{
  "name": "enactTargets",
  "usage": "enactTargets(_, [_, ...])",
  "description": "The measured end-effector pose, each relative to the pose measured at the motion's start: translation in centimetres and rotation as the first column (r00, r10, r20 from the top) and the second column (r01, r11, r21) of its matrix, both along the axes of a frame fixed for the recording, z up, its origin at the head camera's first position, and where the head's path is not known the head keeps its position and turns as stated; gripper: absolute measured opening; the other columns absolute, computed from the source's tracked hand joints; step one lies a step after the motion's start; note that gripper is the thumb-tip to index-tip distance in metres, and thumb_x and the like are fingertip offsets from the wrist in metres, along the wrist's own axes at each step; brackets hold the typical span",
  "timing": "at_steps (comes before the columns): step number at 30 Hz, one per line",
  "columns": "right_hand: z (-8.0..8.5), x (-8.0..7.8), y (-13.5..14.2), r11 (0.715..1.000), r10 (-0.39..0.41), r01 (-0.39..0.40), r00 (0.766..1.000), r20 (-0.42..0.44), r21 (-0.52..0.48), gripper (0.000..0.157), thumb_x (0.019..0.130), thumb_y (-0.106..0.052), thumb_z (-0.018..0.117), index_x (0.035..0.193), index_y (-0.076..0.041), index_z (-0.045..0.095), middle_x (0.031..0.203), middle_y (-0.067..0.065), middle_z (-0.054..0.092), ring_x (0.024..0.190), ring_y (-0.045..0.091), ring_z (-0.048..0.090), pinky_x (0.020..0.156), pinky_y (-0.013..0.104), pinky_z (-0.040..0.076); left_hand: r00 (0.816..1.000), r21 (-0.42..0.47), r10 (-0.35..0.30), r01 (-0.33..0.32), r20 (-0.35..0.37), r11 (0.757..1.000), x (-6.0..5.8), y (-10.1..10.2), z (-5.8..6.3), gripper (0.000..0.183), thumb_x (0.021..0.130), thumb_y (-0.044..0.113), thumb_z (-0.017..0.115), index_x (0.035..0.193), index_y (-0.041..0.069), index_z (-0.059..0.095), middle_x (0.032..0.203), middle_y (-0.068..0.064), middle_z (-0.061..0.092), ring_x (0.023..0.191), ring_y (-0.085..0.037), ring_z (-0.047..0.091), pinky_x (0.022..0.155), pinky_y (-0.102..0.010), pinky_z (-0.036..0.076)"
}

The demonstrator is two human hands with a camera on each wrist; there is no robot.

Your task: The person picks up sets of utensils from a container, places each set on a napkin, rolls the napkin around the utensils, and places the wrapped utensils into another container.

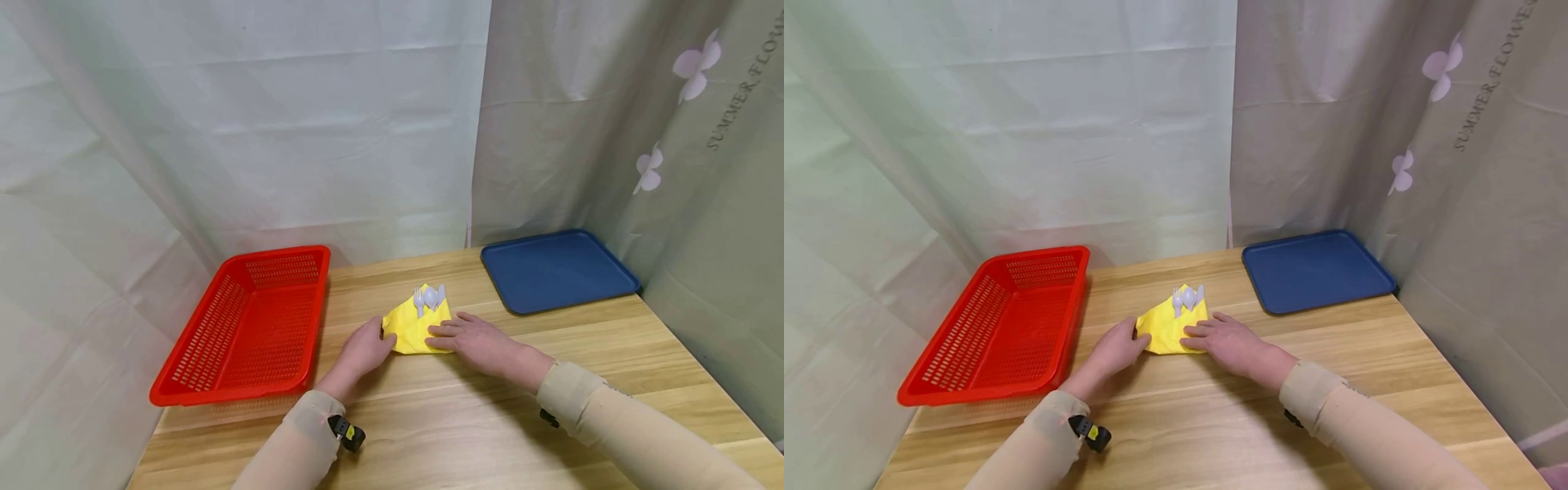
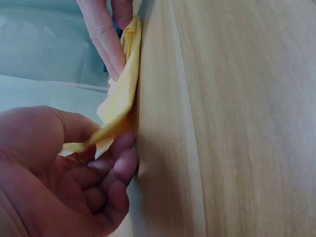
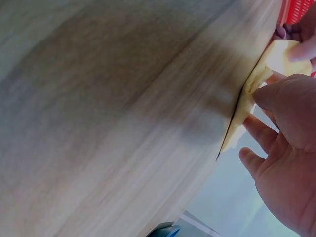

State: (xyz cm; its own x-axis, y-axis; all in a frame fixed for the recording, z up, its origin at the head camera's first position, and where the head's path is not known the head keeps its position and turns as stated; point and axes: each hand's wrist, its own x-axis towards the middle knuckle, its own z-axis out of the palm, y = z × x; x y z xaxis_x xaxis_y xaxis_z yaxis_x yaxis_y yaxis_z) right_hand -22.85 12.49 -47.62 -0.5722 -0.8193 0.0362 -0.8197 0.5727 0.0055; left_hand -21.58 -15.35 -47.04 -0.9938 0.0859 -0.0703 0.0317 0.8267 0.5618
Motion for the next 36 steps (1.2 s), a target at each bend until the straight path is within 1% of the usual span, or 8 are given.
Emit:
enactTargets(4, [0.0, 0.1, 0.0, 1.000, -0.010, 0.010, 1.000, 0.013, 0.005, 0.058, 0.107, 0.006, 0.059, 0.156, -0.024, 0.066, 0.162, 0.001, 0.059, 0.148, 0.029, 0.056, 0.126, 0.058, 0.037, 0.996, 0.131, 0.015, -0.026, 0.085, 0.991, 0.2, 0.2, 0.2, 0.044, 0.103, 0.033, 0.079, 0.127, 0.001, 0.060, 0.083, -0.005, 0.066, 0.066, -0.020, 0.058, 0.061, -0.032, 0.048])
enactTargets(6, [0.0, 0.1, 0.0, 1.000, -0.014, 0.014, 1.000, 0.018, 0.006, 0.058, 0.108, 0.005, 0.058, 0.157, -0.024, 0.065, 0.162, 0.001, 0.059, 0.149, 0.029, 0.056, 0.126, 0.058, 0.037, 0.991, 0.166, 0.019, -0.041, 0.130, 0.985, 0.0, 0.3, 0.1, 0.046, 0.101, 0.035, 0.083, 0.126, 0.002, 0.062, 0.080, -0.004, 0.067, 0.062, -0.019, 0.058, 0.057, -0.029, 0.046])
enactTargets(9, [-0.1, 0.1, 0.1, 1.000, -0.012, 0.012, 1.000, 0.015, 0.003, 0.057, 0.108, 0.005, 0.058, 0.157, -0.024, 0.066, 0.162, 0.001, 0.059, 0.148, 0.029, 0.056, 0.126, 0.058, 0.037, 0.989, 0.154, 0.013, -0.036, 0.146, 0.987, -0.1, 0.5, 0.0, 0.031, 0.099, 0.031, 0.085, 0.110, 0.006, 0.069, 0.078, -0.003, 0.066, 0.064, -0.019, 0.058, 0.059, -0.028, 0.045])
enactTargets(12, [-0.2, 0.0, 0.0, 1.000, -0.009, 0.009, 1.000, 0.006, -0.001, 0.057, 0.108, 0.005, 0.059, 0.156, -0.024, 0.066, 0.162, 0.001, 0.060, 0.148, 0.030, 0.057, 0.126, 0.058, 0.037, 0.992, 0.129, 0.008, -0.024, 0.128, 0.991, 0.0, 0.7, 0.1, 0.021, 0.099, 0.026, 0.085, 0.098, 0.010, 0.072, 0.078, -0.003, 0.065, 0.067, -0.020, 0.057, 0.062, -0.030, 0.045])
enactTargets(18, [-0.2, -0.1, 0.1, 1.000, -0.006, 0.006, 1.000, -0.004, -0.005, 0.058, 0.107, 0.006, 0.060, 0.155, -0.025, 0.067, 0.161, 0.001, 0.060, 0.148, 0.029, 0.057, 0.125, 0.058, 0.038, 1.000, 0.000, -0.015, 0.015, 0.016, 1.000, 0.1, 1.3, 0.0, 0.017, 0.099, 0.024, 0.083, 0.098, 0.010, 0.074, 0.078, -0.002, 0.061, 0.073, -0.021, 0.056, 0.070, -0.034, 0.046])
enactTargets(21, [-0.2, 0.0, 0.1, 1.000, -0.005, 0.005, 1.000, 0.004, -0.007, 0.059, 0.106, 0.007, 0.060, 0.156, -0.024, 0.066, 0.161, 0.001, 0.060, 0.148, 0.029, 0.056, 0.125, 0.058, 0.038, 1.000, -0.014, -0.009, 0.009, -0.012, 1.000, 0.1, 1.4, 0.1, 0.014, 0.100, 0.020, 0.081, 0.098, 0.008, 0.073, 0.080, -0.003, 0.061, 0.075, -0.021, 0.055, 0.073, -0.036, 0.045])
enactTargets(29, [-0.1, 0.0, 0.1, 1.000, -0.014, 0.014, 0.999, 0.040, -0.014, 0.061, 0.106, 0.009, 0.058, 0.156, -0.024, 0.066, 0.162, 0.001, 0.060, 0.149, 0.030, 0.055, 0.126, 0.058, 0.036, 0.996, 0.158, 0.077, -0.084, 0.055, 0.984, 0.5, 1.9, 1.0, 0.030, 0.102, 0.018, 0.080, 0.124, -0.001, 0.074, 0.099, -0.008, 0.073, 0.083, -0.024, 0.062, 0.083, -0.041, 0.058])
enactTargets(36, [0.1, 0.0, 0.0, 1.000, -0.005, 0.006, 0.999, 0.036, -0.011, 0.059, 0.106, 0.009, 0.057, 0.156, -0.022, 0.066, 0.161, 0.002, 0.060, 0.149, 0.031, 0.056, 0.126, 0.059, 0.036, 0.996, 0.270, 0.072, -0.082, 0.048, 0.959, 0.8, 2.4, 1.5, 0.020, 0.102, 0.017, 0.078, 0.115, 0.003, 0.075, 0.092, -0.006, 0.075, 0.076, -0.019, 0.064, 0.073, -0.036, 0.058])
